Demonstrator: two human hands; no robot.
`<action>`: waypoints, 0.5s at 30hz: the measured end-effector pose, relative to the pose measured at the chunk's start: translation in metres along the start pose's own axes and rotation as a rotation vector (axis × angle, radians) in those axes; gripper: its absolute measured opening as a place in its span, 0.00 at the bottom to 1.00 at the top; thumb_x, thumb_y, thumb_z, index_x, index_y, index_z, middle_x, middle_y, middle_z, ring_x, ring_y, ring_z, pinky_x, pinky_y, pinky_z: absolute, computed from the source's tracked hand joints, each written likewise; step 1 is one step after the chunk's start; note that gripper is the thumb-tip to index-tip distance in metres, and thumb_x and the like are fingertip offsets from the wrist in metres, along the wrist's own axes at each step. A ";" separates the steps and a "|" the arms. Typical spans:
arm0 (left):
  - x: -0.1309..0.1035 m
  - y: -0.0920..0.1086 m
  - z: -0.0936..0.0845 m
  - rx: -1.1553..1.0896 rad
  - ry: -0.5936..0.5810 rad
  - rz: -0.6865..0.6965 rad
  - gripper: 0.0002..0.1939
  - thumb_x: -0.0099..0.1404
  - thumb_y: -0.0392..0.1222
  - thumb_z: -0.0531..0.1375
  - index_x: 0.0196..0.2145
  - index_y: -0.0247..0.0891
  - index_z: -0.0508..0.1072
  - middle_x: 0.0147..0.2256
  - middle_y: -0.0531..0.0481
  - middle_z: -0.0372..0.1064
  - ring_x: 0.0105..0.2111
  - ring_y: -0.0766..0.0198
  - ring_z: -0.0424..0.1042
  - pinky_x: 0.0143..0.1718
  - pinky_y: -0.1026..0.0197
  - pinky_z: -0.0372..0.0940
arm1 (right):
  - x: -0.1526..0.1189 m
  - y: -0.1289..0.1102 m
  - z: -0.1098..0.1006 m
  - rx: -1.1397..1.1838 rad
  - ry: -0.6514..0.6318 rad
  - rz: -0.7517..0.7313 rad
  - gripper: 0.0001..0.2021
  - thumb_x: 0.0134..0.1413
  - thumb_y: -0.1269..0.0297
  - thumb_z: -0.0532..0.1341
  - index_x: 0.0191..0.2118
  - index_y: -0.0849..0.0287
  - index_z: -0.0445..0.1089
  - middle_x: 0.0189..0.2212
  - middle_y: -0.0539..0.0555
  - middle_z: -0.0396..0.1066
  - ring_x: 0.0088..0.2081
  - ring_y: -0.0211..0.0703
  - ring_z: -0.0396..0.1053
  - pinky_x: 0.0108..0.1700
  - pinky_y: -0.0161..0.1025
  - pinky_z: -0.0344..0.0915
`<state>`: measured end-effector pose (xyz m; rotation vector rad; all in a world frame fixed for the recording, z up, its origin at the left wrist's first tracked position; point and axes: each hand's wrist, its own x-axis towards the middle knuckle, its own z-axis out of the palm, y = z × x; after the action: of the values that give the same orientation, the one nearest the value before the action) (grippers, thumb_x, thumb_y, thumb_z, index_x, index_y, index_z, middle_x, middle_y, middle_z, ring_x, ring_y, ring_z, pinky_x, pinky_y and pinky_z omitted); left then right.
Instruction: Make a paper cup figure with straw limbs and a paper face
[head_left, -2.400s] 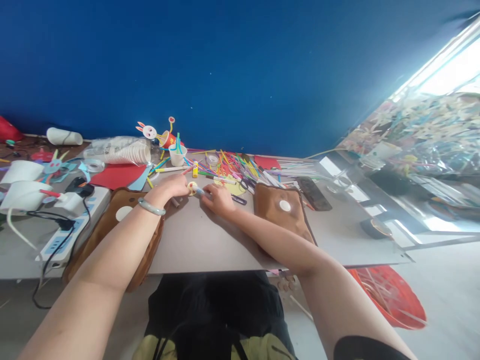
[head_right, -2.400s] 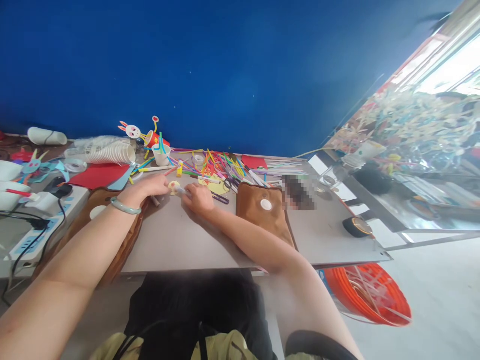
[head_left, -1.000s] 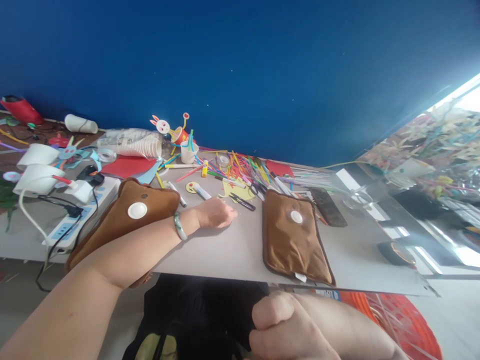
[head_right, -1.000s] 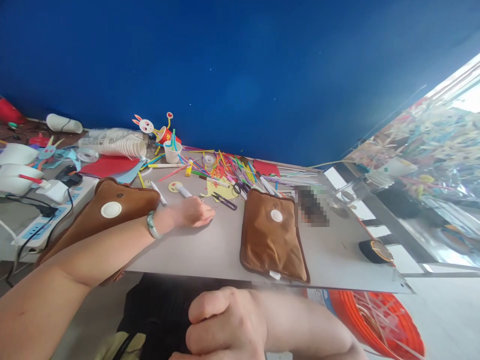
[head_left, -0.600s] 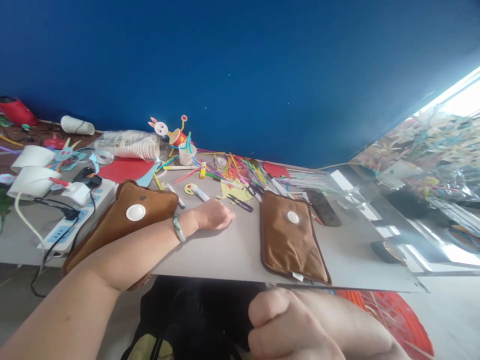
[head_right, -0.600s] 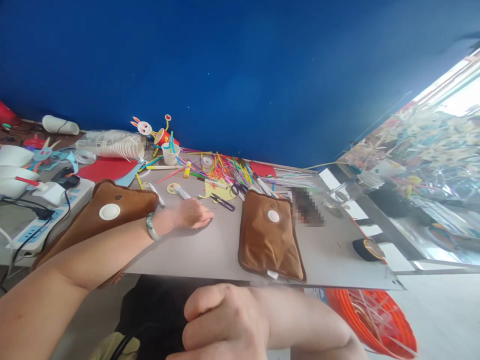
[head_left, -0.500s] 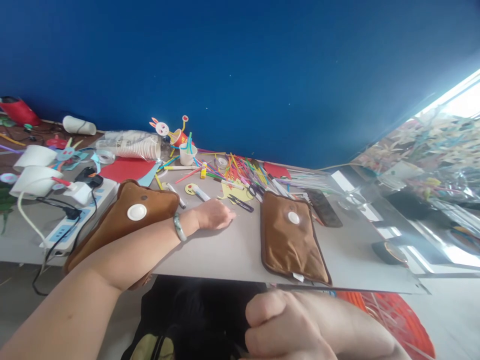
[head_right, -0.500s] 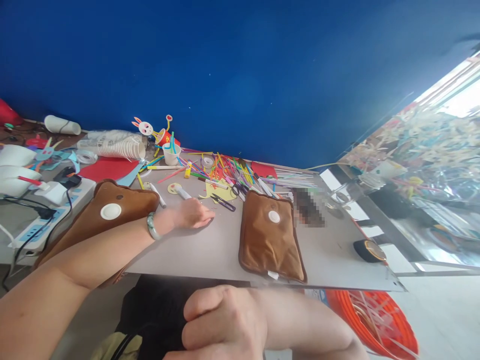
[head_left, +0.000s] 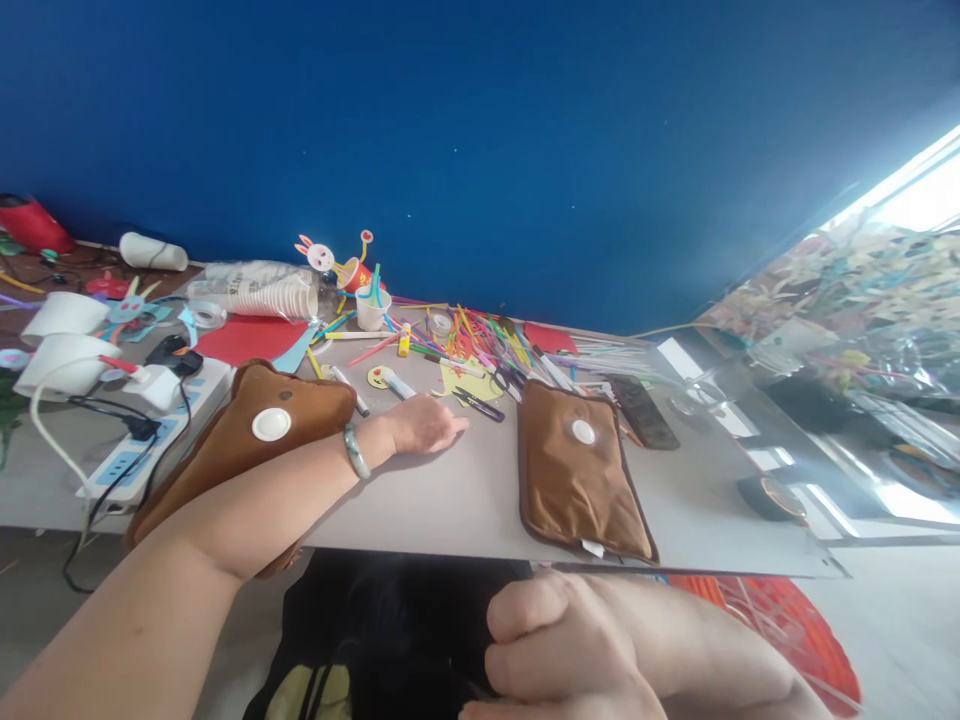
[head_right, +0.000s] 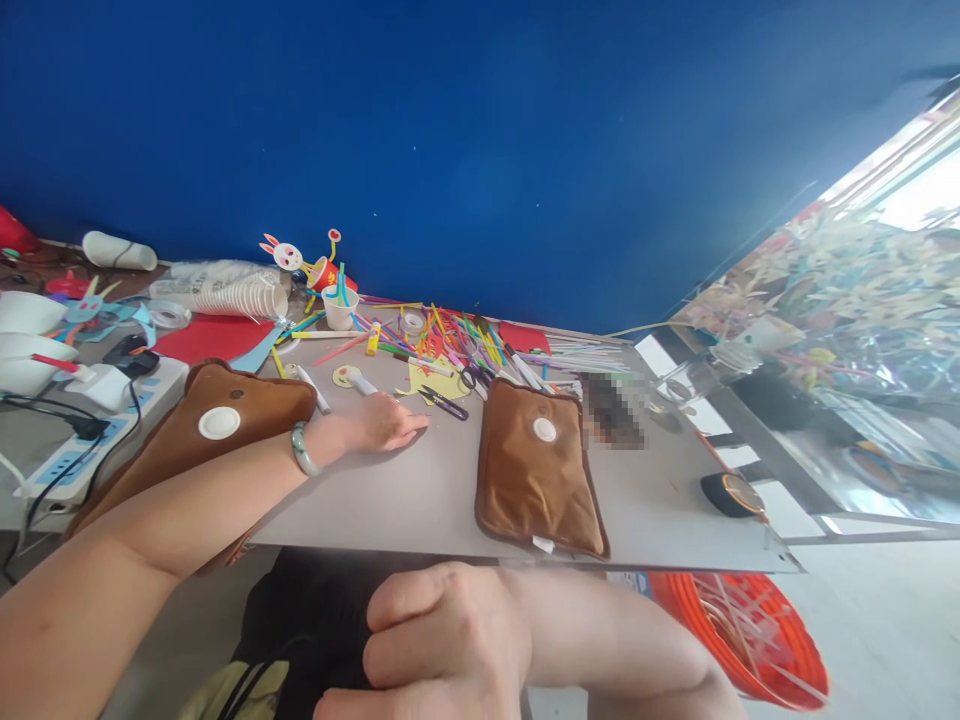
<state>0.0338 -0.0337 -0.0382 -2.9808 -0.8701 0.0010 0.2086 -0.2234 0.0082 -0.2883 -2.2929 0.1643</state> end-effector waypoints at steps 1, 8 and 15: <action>0.000 0.000 0.000 0.004 -0.002 -0.004 0.13 0.71 0.38 0.50 0.44 0.38 0.75 0.27 0.44 0.75 0.27 0.53 0.77 0.26 0.59 0.58 | 0.006 0.005 -0.001 0.005 0.029 -0.077 0.02 0.56 0.57 0.64 0.33 0.42 0.71 0.33 0.41 0.76 0.21 0.33 0.63 0.27 0.36 0.68; -0.002 0.003 -0.005 0.012 -0.033 -0.020 0.14 0.72 0.38 0.50 0.44 0.38 0.75 0.28 0.43 0.76 0.28 0.52 0.77 0.28 0.58 0.60 | 0.049 0.041 0.005 -0.176 0.044 -0.447 0.02 0.56 0.64 0.64 0.36 0.50 0.72 0.24 0.47 0.68 0.19 0.34 0.54 0.22 0.37 0.54; 0.002 -0.002 0.013 -0.109 0.100 -0.042 0.08 0.64 0.36 0.59 0.31 0.34 0.77 0.23 0.44 0.72 0.25 0.56 0.72 0.30 0.57 0.62 | 0.056 0.112 0.014 -0.403 -0.330 -0.142 0.07 0.63 0.67 0.58 0.41 0.62 0.73 0.29 0.53 0.73 0.31 0.39 0.68 0.36 0.39 0.60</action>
<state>0.0343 -0.0302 -0.0513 -3.0295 -0.9507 -0.2004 0.1786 -0.1009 0.0152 -0.3196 -2.6554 -0.3528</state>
